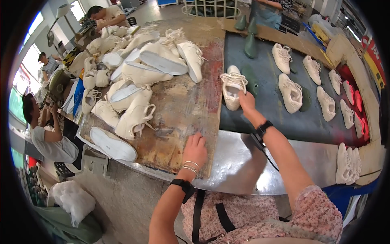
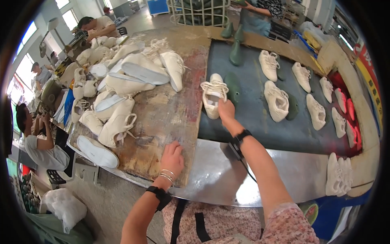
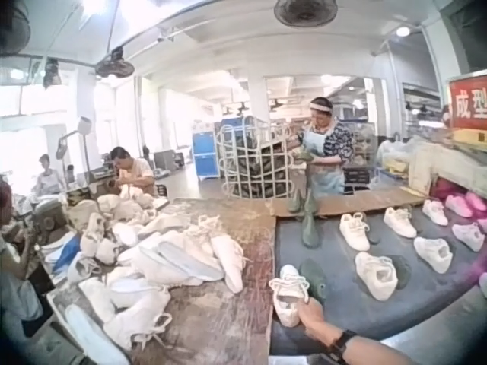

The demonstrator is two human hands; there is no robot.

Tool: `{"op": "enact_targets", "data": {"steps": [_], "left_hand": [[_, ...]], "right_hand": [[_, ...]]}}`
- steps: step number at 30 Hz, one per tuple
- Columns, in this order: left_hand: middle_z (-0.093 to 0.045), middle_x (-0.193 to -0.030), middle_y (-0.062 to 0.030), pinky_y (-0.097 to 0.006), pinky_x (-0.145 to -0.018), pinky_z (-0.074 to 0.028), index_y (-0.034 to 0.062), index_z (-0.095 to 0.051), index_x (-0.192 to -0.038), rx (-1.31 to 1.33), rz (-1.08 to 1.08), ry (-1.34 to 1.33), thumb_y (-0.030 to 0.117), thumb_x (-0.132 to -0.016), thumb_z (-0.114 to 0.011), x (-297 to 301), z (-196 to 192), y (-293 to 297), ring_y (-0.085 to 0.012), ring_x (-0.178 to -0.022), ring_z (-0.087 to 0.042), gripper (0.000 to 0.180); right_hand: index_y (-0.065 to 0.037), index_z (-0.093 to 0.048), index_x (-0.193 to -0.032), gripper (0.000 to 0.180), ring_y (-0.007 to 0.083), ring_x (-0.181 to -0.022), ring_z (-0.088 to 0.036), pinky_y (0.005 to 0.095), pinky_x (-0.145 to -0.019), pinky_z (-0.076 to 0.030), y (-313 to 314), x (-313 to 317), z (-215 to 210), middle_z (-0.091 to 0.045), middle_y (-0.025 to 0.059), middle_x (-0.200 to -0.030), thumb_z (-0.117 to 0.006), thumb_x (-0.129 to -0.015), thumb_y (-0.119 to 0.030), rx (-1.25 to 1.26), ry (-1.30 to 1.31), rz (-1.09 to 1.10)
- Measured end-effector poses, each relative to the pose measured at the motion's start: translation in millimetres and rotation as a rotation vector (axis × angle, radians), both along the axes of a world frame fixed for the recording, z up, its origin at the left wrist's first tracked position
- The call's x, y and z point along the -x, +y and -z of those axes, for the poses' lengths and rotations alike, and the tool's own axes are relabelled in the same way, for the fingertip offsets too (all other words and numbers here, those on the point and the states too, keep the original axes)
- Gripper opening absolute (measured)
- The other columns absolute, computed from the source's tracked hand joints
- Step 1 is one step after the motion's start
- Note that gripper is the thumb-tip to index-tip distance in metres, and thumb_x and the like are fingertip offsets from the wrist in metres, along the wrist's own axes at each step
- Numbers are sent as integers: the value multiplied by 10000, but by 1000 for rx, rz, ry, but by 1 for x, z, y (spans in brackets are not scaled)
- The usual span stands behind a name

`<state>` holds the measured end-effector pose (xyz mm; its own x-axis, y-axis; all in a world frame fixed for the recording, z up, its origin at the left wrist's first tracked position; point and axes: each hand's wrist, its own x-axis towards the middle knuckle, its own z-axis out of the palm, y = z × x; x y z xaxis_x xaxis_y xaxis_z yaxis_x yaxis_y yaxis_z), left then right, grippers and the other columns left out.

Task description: Arranging sneakers on a table and placing them onto a conveyor belt in a shoe factory.

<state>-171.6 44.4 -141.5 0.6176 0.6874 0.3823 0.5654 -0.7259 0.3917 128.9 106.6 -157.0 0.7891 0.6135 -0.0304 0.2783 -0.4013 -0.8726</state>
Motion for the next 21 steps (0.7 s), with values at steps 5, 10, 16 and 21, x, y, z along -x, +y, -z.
{"op": "enact_targets", "data": {"steps": [5, 10, 16, 21], "left_hand": [[-523, -1113, -138, -388, -920, -433, 29, -567, -1013, -8, -4, 31, 30, -704, -592, 4, 7, 3, -324, -1035, -494, 311], [-519, -1123, -136, -378, -938, -420, 23, -565, -1026, 44, 13, 47, 52, -717, -595, 0, 2, -3, -314, -1041, -491, 312], [-524, -1132, -137, -387, -907, -445, 27, -565, -1038, 136, 35, 5, 50, -697, -614, 3, 0, -1, -317, -1026, -506, 345], [-536, -1118, -134, -398, -865, -464, 39, -573, -1041, 160, 42, -55, 17, -672, -608, -4, 0, 6, -323, -985, -528, 371]], "right_hand": [[32, -489, -1251, 479, 366, -1238, -439, 430, -1025, -367, -22, 37, -44, -466, 237, -1320, -555, -862, -238, -188, -566, -211], [28, -503, -1235, 578, 361, -1227, -457, 395, -1002, -397, 70, 43, -63, -464, 223, -1324, -680, -782, -285, -313, -473, -570], [71, -370, -1325, 949, 370, -1204, -501, 404, -975, -431, 216, 63, -55, -446, 291, -1341, -757, -679, -507, -12, 47, -261], [-2, -415, -1336, 805, 320, -1198, -488, 428, -970, -423, 242, 28, -40, -478, 208, -1304, -772, -723, -383, -228, 408, -495]]}}
